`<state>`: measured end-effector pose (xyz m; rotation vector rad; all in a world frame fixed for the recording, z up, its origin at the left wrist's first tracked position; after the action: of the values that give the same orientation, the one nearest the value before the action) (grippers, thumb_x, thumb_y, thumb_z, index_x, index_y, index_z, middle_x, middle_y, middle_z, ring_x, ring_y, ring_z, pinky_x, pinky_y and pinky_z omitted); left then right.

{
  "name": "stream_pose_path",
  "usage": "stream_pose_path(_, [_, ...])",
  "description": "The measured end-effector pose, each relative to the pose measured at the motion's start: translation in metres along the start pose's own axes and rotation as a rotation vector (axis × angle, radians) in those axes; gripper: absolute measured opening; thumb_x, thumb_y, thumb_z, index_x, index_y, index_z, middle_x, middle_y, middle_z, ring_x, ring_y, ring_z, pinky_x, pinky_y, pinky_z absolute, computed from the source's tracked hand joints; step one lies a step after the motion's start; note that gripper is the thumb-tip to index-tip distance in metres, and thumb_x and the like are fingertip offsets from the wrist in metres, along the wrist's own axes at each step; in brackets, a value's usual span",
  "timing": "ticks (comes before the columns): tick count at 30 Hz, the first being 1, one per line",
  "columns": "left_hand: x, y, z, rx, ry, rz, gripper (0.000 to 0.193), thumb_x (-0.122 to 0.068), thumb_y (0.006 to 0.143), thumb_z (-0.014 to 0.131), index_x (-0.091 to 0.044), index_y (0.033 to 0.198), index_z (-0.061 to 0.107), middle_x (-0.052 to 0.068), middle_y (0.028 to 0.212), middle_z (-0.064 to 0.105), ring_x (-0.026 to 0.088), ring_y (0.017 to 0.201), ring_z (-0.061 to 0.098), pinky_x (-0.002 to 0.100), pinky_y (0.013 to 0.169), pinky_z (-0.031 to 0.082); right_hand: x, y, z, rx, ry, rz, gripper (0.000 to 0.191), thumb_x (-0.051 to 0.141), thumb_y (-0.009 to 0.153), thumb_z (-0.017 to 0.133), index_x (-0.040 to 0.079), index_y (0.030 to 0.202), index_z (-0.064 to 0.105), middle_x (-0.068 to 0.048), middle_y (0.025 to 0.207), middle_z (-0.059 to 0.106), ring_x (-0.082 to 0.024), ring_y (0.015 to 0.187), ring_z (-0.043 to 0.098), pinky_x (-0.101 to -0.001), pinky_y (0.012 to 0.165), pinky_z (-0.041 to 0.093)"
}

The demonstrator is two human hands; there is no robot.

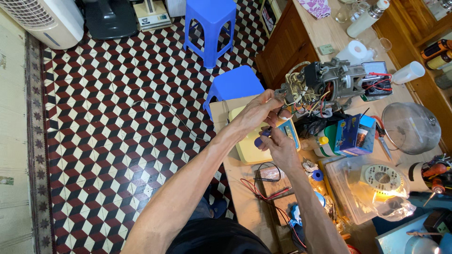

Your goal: The person uses a screwdriver to loosen and tighten screws on a small motor or pump assembly, then manipulates wires and a black plastic component with both hands. The work is performed on a cluttered workbench with tools and parts visible.

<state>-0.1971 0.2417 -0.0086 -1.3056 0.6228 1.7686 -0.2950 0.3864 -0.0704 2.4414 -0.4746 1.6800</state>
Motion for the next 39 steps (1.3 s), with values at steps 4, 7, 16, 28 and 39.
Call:
stream_pose_path(4, [-0.002,-0.003,0.011,-0.005,-0.012,0.002,0.021,-0.028,0.100,0.053,-0.008,0.105,0.056,0.008,0.092,0.077,0.009,0.069,0.063,0.028,0.067,0.057,0.001,-0.004,0.004,-0.183,0.038,0.083,0.024,0.007,0.096,0.069,-0.003,0.114,0.059,-0.011,0.092,0.071,-0.014,0.073,0.068,-0.0286,0.064,0.057])
stream_pose_path(7, [0.000,-0.004,0.019,-0.038,-0.009,-0.023,0.021,-0.028,0.100,0.054,-0.007,0.105,0.058,0.007,0.093,0.076,0.008,0.069,0.063,0.028,0.067,0.058,0.009,-0.004,0.003,-0.304,-0.074,0.191,0.031,0.011,0.091,0.075,-0.001,0.112,0.055,-0.012,0.090,0.073,-0.015,0.067,0.066,-0.0299,0.058,0.053])
stream_pose_path(16, [0.000,0.005,0.021,-0.056,-0.108,-0.012,0.020,-0.023,0.101,0.056,-0.005,0.109,0.061,0.007,0.095,0.075,0.009,0.074,0.064,0.027,0.077,0.057,0.014,0.020,-0.017,-0.216,-0.036,0.072,0.044,0.011,0.088,0.074,-0.001,0.122,0.049,-0.010,0.101,0.073,-0.014,0.073,0.072,-0.0300,0.060,0.059])
stream_pose_path(28, [0.015,0.023,0.020,-0.033,-0.076,0.024,0.016,-0.024,0.101,0.057,-0.009,0.096,0.058,0.007,0.095,0.076,0.008,0.075,0.062,0.027,0.074,0.056,-0.015,0.030,-0.025,-0.154,-0.109,0.102,0.035,0.011,0.089,0.077,-0.004,0.115,0.060,-0.011,0.083,0.073,-0.016,0.069,0.071,-0.0304,0.060,0.058])
stream_pose_path(39, [0.020,0.019,0.023,-0.102,0.000,0.024,0.027,-0.031,0.102,0.063,-0.011,0.085,0.053,0.001,0.076,0.061,0.009,0.071,0.063,0.027,0.073,0.057,0.007,0.025,-0.019,-0.225,-0.251,0.136,0.049,0.023,0.084,0.083,-0.002,0.119,0.058,-0.011,0.076,0.072,-0.015,0.064,0.070,-0.0292,0.057,0.057])
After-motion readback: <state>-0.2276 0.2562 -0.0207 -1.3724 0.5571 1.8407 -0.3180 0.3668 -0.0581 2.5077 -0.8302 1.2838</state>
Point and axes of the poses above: each hand's wrist, its own y-axis towards the middle knuckle, its own z-axis out of the palm, x = y × z, the point moved 1 cm from there along y, towards the middle knuckle
